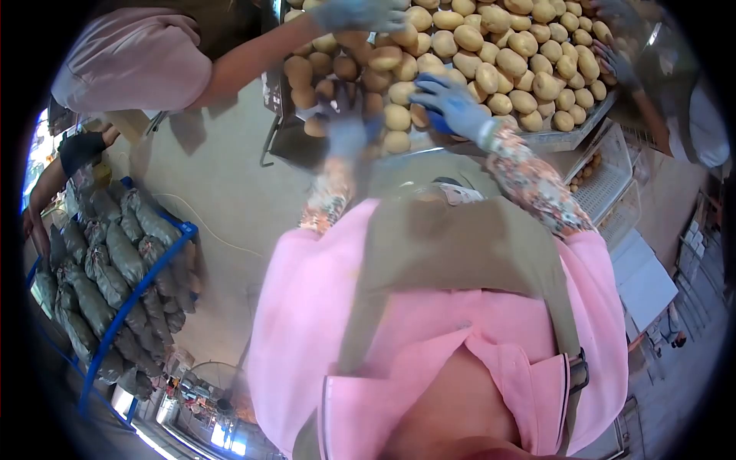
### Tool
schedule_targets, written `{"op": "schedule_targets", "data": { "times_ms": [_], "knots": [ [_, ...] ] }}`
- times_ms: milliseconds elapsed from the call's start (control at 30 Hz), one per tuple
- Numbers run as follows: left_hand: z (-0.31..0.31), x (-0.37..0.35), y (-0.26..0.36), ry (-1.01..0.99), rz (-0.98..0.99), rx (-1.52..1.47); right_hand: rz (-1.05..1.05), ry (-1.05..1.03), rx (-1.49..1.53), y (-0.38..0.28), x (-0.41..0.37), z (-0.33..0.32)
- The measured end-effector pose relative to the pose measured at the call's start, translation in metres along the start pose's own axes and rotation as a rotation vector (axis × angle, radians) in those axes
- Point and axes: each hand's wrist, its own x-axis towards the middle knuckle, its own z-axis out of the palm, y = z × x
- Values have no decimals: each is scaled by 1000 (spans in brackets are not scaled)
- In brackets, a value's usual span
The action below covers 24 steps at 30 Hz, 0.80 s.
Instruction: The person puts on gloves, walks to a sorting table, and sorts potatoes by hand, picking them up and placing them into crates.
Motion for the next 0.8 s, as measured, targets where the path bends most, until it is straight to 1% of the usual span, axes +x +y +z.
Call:
{"op": "schedule_targets", "data": {
  "times_ms": [33,67,133,200,233,267,300,333,367,400,433,467,500,567,600,633,667,700,733,767,800],
  "knots": [
    [-44,-8,9,-155,-88,-132,4,-110,-229,0,-20,-18],
    [-46,-25,5,-176,-106,-137,104,-194,-199,3,-40,-21],
    [-35,-53,-8,-217,-136,-143,199,-296,-153,-7,-54,-12],
    [-22,-73,-26,-258,-258,-364,362,-461,-81,-24,-41,3],
    [-13,-80,-40,-259,-261,-358,298,-492,-6,-31,-30,19],
    [-2,-85,-54,-78,-212,-229,237,-527,74,-38,-19,34],
    [3,-85,-62,102,-162,-97,193,-621,224,-52,1,38],
    [-27,-60,-59,187,-170,-141,98,-598,345,-66,13,59],
    [-46,-31,-54,200,-251,-197,-39,-537,460,-79,21,82],
    [-51,-4,-55,219,-334,-253,-169,-489,546,-86,29,95],
    [-40,22,-71,301,-240,-288,-233,-470,630,-88,38,99],
    [-39,44,-73,228,-316,-168,-264,-331,554,-88,44,98],
    [-32,64,-78,179,-353,-315,-288,-195,478,-89,49,94],
    [-12,62,-69,-44,-461,-393,-120,-38,295,-66,53,38],
    [-6,51,-58,-109,-373,-230,-27,26,212,-55,56,9],
    [-10,34,-46,-169,-283,-64,-17,103,-42,-25,49,8],
    [-31,17,-32,-164,-171,-38,-46,44,-263,-12,42,-20],
    [-50,-1,-21,-164,-57,-10,117,-109,-326,1,22,-28],
    [-33,-23,-17,-201,-82,-173,213,-274,-369,18,1,-29],
    [-15,-46,-15,-241,-109,-338,101,-245,-402,30,-15,-29],
    [-23,-57,-13,-248,-112,-340,150,-289,-381,24,-20,-28]
  ]
}}
